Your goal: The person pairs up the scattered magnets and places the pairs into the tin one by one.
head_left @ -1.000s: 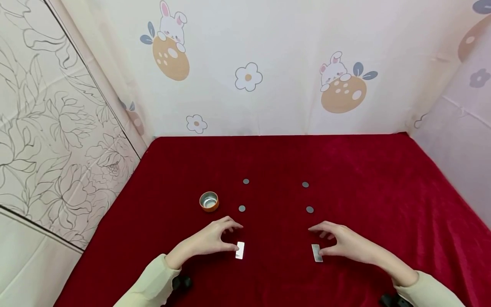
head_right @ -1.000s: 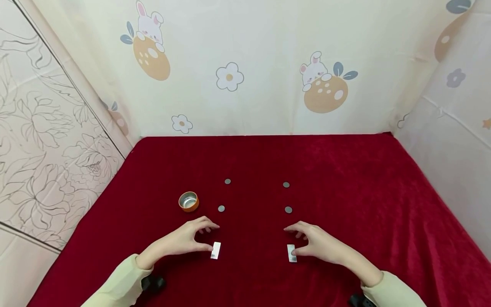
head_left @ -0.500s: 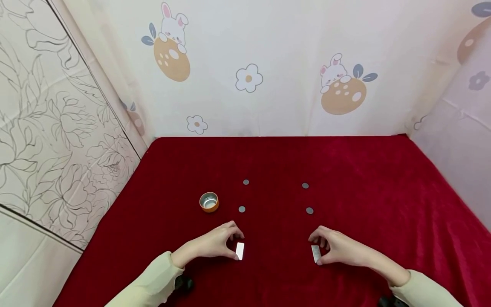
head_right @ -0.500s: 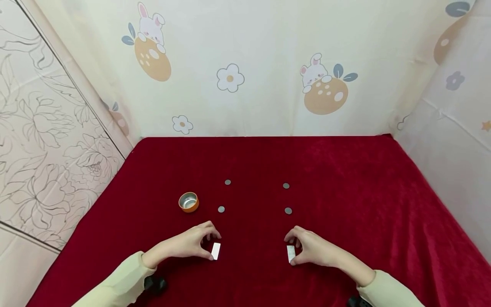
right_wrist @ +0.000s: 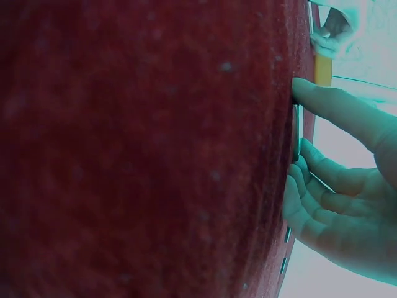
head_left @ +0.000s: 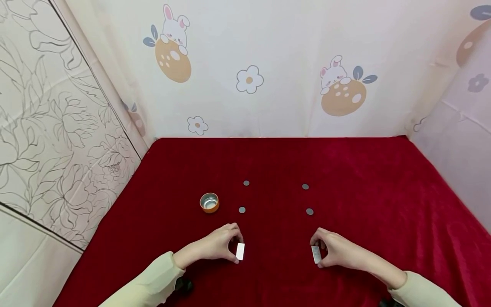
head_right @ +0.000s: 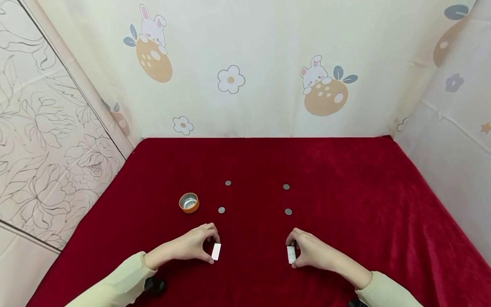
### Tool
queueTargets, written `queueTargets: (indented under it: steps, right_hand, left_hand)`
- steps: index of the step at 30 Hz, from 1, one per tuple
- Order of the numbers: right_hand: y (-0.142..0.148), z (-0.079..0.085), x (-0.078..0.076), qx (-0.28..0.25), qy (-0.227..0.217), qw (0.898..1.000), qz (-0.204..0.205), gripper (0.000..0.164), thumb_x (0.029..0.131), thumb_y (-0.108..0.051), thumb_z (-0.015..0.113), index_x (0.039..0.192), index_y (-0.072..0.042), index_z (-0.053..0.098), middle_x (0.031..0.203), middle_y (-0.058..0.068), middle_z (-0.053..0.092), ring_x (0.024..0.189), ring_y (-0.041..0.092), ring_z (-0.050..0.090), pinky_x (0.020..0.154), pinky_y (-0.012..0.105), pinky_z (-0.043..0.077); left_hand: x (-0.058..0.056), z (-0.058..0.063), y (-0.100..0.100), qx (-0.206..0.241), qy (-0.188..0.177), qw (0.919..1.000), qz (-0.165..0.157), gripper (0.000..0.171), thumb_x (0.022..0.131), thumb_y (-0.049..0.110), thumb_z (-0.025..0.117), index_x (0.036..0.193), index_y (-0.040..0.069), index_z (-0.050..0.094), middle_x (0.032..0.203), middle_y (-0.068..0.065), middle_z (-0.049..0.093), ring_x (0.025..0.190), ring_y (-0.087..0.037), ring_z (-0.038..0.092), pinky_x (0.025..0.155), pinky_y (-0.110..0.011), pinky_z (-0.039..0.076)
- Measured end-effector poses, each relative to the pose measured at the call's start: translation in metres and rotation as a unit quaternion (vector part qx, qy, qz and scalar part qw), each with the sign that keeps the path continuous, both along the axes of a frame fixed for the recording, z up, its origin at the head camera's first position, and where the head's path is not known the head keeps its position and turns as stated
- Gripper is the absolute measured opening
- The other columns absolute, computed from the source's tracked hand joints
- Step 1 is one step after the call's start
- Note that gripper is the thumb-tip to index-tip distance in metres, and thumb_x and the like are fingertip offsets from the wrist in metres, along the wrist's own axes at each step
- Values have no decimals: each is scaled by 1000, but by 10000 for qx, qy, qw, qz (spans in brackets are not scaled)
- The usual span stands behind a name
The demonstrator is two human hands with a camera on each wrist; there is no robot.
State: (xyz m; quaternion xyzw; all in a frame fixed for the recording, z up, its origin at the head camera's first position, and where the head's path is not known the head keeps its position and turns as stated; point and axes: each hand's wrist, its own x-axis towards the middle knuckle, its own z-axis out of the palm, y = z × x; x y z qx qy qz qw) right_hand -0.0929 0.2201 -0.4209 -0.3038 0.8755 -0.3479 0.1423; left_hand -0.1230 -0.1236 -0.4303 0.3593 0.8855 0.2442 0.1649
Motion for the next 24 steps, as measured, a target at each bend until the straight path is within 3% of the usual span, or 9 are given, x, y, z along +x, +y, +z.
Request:
queueTargets:
  steps: [8,24]
  right_hand:
    - [-3,3,3,316,187,9992,-158,30,59,-1,66,84,-11,53,78,-8,45,65,1,43,56,18,39]
    - [-24,3,4,364,248,9985,-328,28,61,-2,67,84,-10,55,79,-8,44,63,1,41,55,18,38]
  left_hand:
    - [2,-1,4,-80,129,9998,-98,35,64,23,77,90,10,59,83,10,46,76,-2,40,66,-14,39]
    - [0,0,25,-319,395,9982,-313,34,66,25,75,93,11,60,84,9,47,77,-1,40,67,-12,38]
